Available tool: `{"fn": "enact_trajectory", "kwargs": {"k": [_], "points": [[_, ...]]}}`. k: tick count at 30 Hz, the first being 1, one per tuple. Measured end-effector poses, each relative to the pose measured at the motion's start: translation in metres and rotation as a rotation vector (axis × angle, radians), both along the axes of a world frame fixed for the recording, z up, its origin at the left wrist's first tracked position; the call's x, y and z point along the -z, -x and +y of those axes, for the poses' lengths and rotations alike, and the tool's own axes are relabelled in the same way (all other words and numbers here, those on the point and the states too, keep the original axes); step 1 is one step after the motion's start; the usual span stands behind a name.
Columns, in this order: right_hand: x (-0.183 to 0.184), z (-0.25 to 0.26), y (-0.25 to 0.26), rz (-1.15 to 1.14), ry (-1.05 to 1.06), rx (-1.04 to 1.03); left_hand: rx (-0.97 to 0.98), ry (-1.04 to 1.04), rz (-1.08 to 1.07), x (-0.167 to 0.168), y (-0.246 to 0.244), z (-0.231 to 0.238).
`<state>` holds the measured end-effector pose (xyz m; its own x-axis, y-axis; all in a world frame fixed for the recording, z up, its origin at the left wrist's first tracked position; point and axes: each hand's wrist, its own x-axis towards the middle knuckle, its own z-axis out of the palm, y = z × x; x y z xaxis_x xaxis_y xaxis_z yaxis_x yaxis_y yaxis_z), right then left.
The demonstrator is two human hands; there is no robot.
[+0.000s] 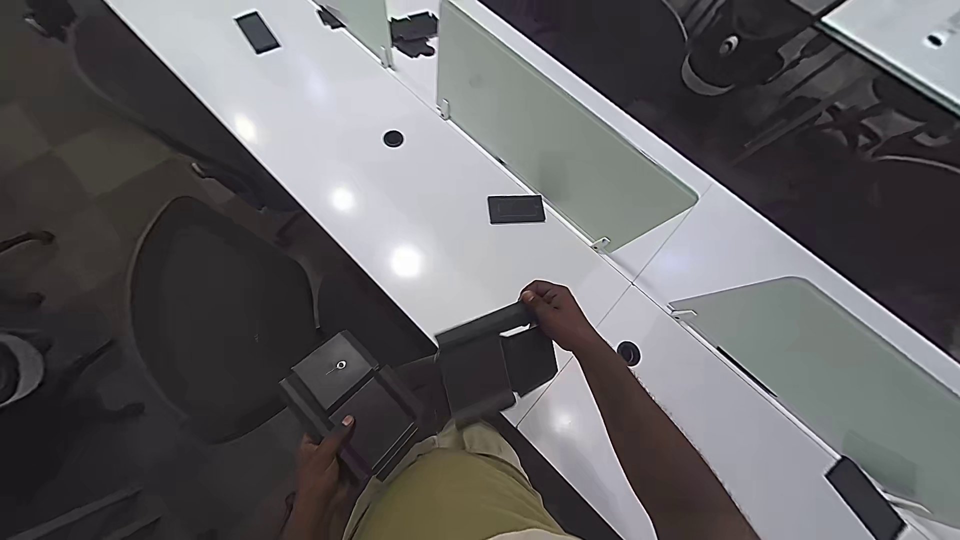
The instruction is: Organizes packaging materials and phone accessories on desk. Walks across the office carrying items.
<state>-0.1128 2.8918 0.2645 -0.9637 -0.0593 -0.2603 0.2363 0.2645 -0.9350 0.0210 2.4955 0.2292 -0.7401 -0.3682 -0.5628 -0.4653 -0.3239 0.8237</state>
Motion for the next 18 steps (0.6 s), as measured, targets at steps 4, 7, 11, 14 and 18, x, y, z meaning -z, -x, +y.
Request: {"fn": "enact_trajectory", "kwargs": {"k": [4, 7, 11, 14, 18], "points": [[-0.07, -0.116, 0.003, 0.163, -0.327, -0.758, 0.101, -0.066, 0.046, -0.011, -0.021, -0.039], [-0.106, -0.227, -0.006, 0.397, -0.503, -1.104, 0.177, -0.125, 0.026, -0.023, -0.038, -0.064], [-0.119, -0.359, -0.033, 0.529, -0.699, -1.302, 0.241, -0.247, 0.193, -0.028, -0.068, -0.107], [-0.101, -0.426, -0.063, 0.691, -0.67, -1.297, 0.196, -0.237, 0.215, -0.035, -0.096, -0.144], [-0.055, -0.488, -0.106, 0.983, -0.456, -1.05, 0.027, -0.259, 0.252, -0.024, -0.138, -0.194]]}}
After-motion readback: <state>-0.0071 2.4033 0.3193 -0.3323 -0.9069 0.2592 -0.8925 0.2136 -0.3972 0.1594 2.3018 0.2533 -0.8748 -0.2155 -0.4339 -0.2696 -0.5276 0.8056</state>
